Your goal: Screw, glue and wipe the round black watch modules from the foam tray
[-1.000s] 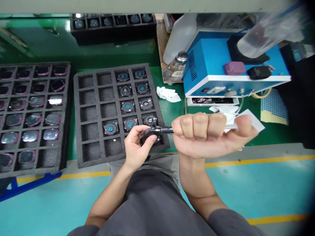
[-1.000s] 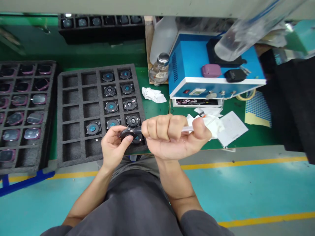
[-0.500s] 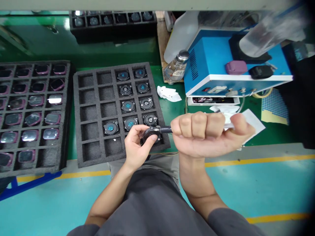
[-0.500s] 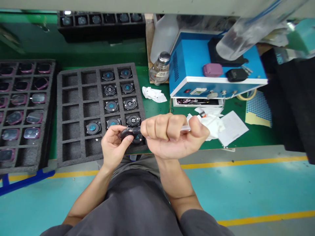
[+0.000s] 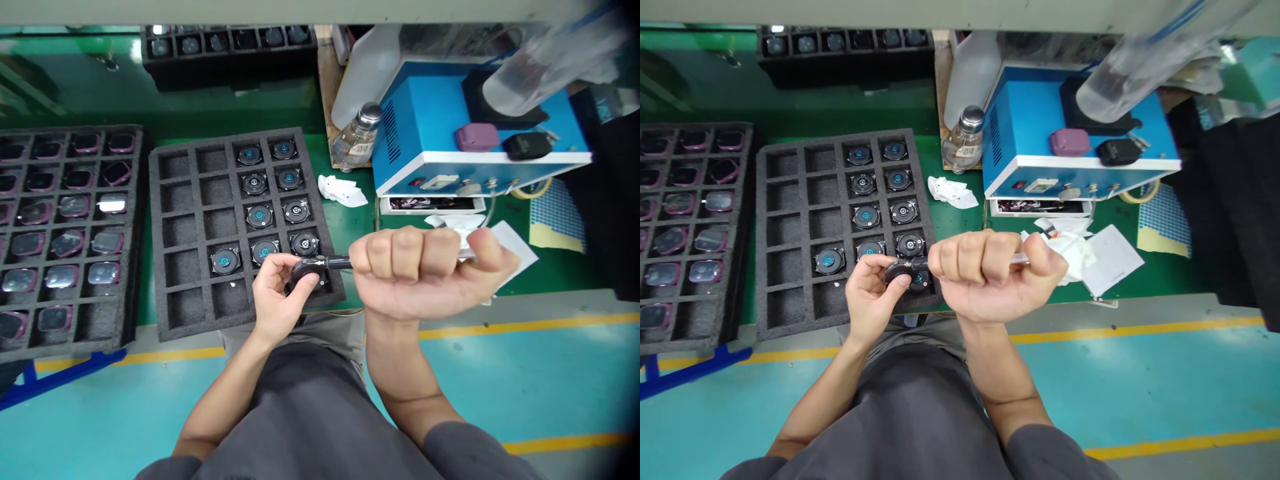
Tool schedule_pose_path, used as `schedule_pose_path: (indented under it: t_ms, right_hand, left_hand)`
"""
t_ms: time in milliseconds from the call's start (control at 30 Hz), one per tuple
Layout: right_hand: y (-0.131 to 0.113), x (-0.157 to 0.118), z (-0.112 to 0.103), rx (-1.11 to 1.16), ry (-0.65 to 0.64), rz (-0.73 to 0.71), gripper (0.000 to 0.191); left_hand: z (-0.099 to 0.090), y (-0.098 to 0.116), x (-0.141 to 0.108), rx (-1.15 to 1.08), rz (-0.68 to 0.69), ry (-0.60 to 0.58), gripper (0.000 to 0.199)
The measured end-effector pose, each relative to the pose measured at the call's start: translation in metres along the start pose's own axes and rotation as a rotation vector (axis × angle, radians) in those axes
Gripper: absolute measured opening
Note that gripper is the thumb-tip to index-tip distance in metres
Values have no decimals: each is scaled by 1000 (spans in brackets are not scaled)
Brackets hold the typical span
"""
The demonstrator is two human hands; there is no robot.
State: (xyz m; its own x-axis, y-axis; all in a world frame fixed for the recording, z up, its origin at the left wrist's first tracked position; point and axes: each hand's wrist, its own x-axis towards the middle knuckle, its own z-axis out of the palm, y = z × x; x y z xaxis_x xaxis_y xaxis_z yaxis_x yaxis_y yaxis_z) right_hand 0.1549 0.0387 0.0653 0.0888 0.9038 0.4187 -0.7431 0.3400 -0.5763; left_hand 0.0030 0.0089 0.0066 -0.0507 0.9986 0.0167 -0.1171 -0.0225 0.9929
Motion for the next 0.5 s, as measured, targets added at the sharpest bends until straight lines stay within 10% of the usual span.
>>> schedule_pose_path:
  t_ms: [500]
  right_hand:
    - [-3, 1, -3, 13, -26, -15, 58]
  left_hand:
    - [0, -2, 1, -58, -1, 6, 28]
